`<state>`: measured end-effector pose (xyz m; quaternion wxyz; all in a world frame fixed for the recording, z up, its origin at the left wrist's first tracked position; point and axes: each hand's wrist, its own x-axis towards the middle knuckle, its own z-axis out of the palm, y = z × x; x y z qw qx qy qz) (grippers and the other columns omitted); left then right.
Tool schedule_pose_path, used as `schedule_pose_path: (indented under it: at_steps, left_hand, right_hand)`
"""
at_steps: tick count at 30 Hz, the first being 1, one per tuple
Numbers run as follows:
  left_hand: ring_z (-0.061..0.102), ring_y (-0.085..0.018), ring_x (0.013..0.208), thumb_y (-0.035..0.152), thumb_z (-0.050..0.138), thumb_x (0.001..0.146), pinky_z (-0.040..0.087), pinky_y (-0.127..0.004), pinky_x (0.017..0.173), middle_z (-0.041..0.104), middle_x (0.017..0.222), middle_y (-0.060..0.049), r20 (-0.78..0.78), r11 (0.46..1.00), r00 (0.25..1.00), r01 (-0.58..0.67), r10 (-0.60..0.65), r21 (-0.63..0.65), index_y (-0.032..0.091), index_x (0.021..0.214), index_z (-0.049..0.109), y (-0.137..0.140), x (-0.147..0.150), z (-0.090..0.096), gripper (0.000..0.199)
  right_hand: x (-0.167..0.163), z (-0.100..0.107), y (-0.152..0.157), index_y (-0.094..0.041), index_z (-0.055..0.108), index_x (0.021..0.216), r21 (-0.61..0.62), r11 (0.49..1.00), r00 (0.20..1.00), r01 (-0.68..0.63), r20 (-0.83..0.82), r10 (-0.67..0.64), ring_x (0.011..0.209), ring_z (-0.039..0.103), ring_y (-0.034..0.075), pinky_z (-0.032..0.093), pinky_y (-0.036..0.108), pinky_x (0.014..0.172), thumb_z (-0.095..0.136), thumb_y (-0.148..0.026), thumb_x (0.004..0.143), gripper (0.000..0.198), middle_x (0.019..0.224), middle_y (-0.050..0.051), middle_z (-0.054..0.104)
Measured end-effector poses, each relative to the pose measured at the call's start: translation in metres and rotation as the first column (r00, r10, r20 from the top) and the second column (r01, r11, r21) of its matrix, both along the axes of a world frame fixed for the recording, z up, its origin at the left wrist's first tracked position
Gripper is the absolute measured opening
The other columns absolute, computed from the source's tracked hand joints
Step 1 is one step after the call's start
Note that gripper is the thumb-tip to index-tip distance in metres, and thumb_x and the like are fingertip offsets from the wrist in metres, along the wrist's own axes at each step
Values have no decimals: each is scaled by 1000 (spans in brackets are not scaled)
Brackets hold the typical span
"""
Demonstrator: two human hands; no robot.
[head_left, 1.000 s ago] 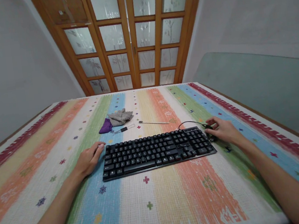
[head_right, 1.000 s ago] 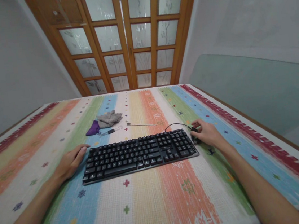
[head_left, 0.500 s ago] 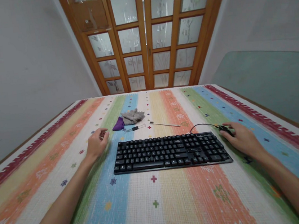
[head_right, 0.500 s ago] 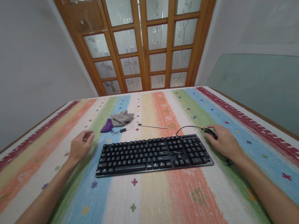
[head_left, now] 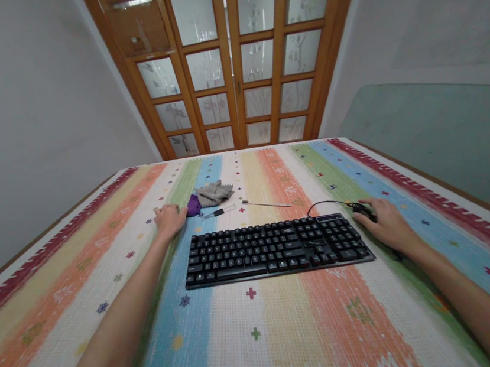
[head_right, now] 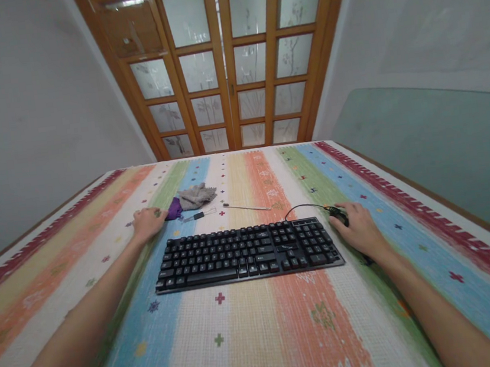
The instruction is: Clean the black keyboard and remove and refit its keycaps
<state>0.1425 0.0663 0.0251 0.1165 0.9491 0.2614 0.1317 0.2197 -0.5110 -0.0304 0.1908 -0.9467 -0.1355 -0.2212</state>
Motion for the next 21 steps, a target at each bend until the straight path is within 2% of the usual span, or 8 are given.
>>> schedule_pose_path:
  at_steps: [3,8,13,16,18,21]
  left_hand:
    - [44,-53,130,53,49,88,43,-66,95,62,131,-29,-2,1000,1000,-17,17,-21,13,106,76,-3,3,-3,52]
    - [44,-49,131,41,55,84,40,-64,103,62,131,-23,40,998,999,4,-2,-57,16,93,77,-7,1,0,34]
    - [59,-43,117,34,59,76,46,-54,100,74,103,-20,100,981,993,-48,68,-190,18,73,73,-4,-3,4,21]
    - [68,-37,103,33,60,75,51,-47,93,75,90,-16,171,942,969,-119,180,-315,19,71,69,-1,-6,7,17]
    - [69,-35,100,32,64,73,53,-44,89,75,87,-15,228,900,934,-168,277,-402,19,74,67,-1,-9,9,14]
    - [70,-30,93,30,68,72,57,-39,81,73,85,-11,313,828,876,-153,366,-540,18,83,65,-3,-15,16,17]
  right_hand:
    - [-1,0,1,-17,62,111,7,1000,1000,-13,15,12,105,62,38,49,53,97,44,-50,86,45,109,21,67]
    - [-2,0,0,-16,62,111,9,1000,1000,-17,13,17,106,62,38,48,54,96,45,-51,87,46,108,21,67]
    - [1,-2,-4,-16,62,113,8,1000,1000,-7,12,7,104,61,38,48,54,95,45,-53,88,49,110,21,66]
    - [3,-4,-3,-16,62,114,29,1000,1000,-7,21,6,107,60,38,47,53,96,47,-52,86,48,111,21,66]
    - [2,-3,0,-15,62,115,48,999,1000,3,24,-5,109,59,38,46,53,96,48,-51,85,49,110,21,66]
    - [-2,4,10,-14,62,114,70,997,998,24,55,-28,112,58,39,42,54,97,48,-52,85,50,112,23,66]
